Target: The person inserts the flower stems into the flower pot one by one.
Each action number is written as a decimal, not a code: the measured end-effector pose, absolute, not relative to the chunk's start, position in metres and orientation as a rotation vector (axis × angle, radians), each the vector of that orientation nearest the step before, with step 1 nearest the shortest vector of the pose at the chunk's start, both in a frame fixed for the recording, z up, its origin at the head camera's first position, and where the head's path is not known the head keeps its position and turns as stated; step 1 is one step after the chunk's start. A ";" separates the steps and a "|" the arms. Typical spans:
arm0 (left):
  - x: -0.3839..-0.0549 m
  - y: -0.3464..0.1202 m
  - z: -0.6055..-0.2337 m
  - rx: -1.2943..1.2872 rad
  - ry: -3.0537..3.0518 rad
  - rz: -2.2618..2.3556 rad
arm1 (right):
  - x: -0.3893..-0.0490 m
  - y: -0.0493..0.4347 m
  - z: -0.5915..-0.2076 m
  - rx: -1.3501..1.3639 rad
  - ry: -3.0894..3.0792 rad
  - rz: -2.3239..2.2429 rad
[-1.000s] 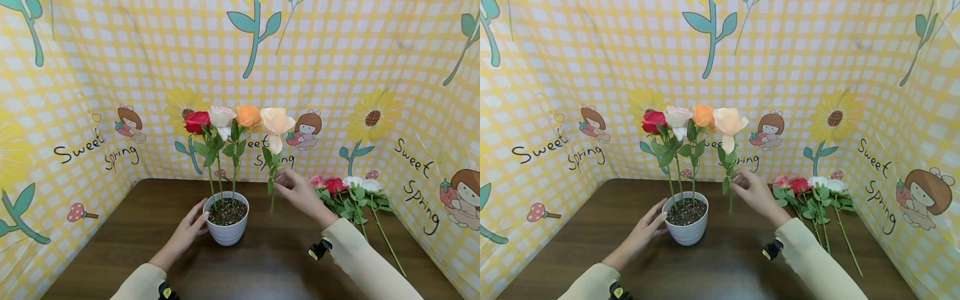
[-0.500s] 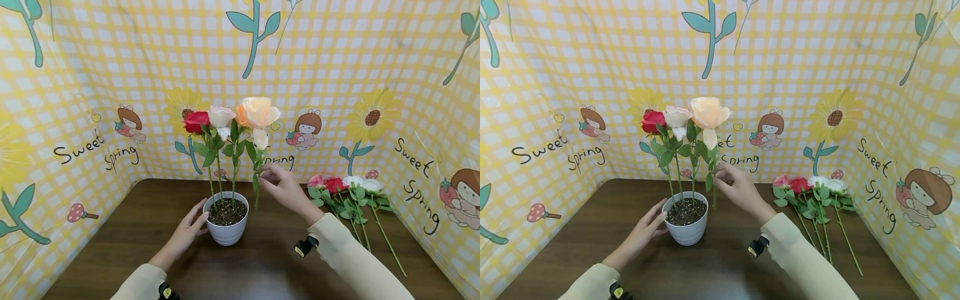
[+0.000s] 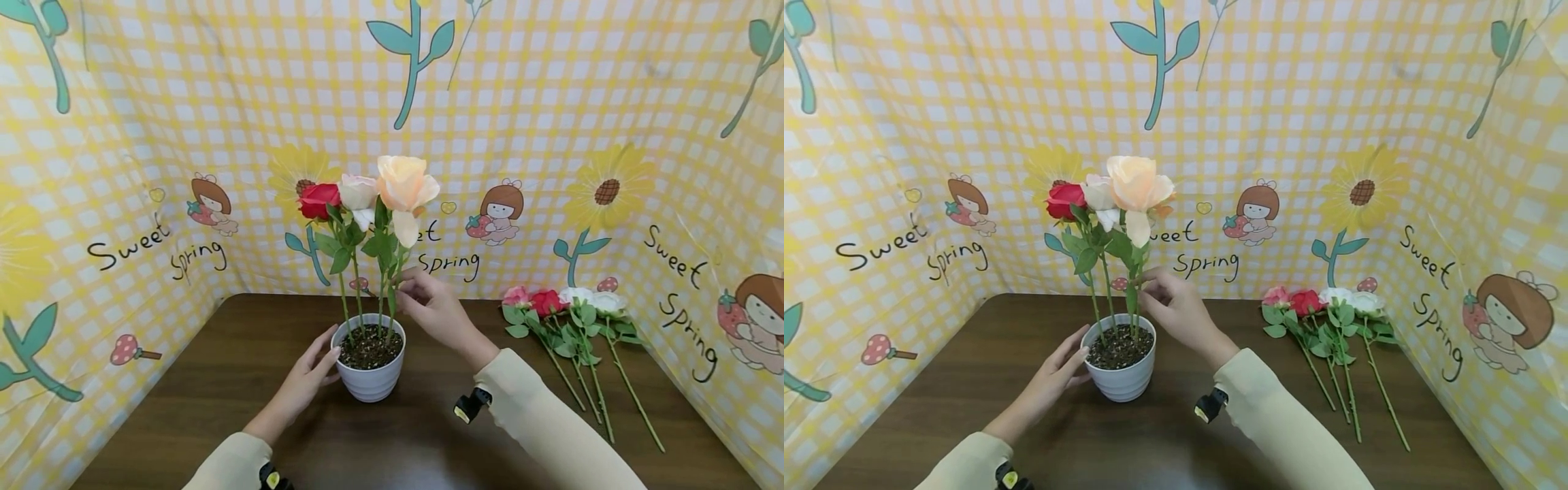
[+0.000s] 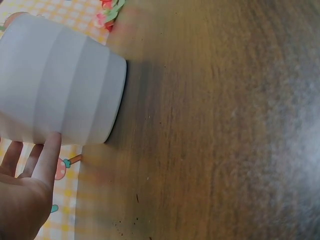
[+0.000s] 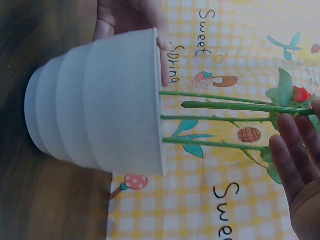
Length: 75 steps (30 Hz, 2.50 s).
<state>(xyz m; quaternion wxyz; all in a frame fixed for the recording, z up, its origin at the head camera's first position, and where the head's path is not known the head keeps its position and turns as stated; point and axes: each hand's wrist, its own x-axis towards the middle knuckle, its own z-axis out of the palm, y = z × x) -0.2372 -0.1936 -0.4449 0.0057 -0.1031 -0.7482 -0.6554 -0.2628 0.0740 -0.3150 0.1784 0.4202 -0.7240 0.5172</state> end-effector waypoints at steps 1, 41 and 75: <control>-0.237 -0.194 -0.445 -0.323 -2.340 -2.053 | -0.266 0.071 -0.319 1.194 -2.043 1.462; -0.235 -0.195 -0.444 -0.330 -2.354 -2.039 | -0.311 0.026 -0.365 1.095 -2.256 1.280; -0.235 -0.195 -0.446 -0.340 -2.358 -2.031 | -0.308 0.023 -0.395 1.052 -2.331 1.144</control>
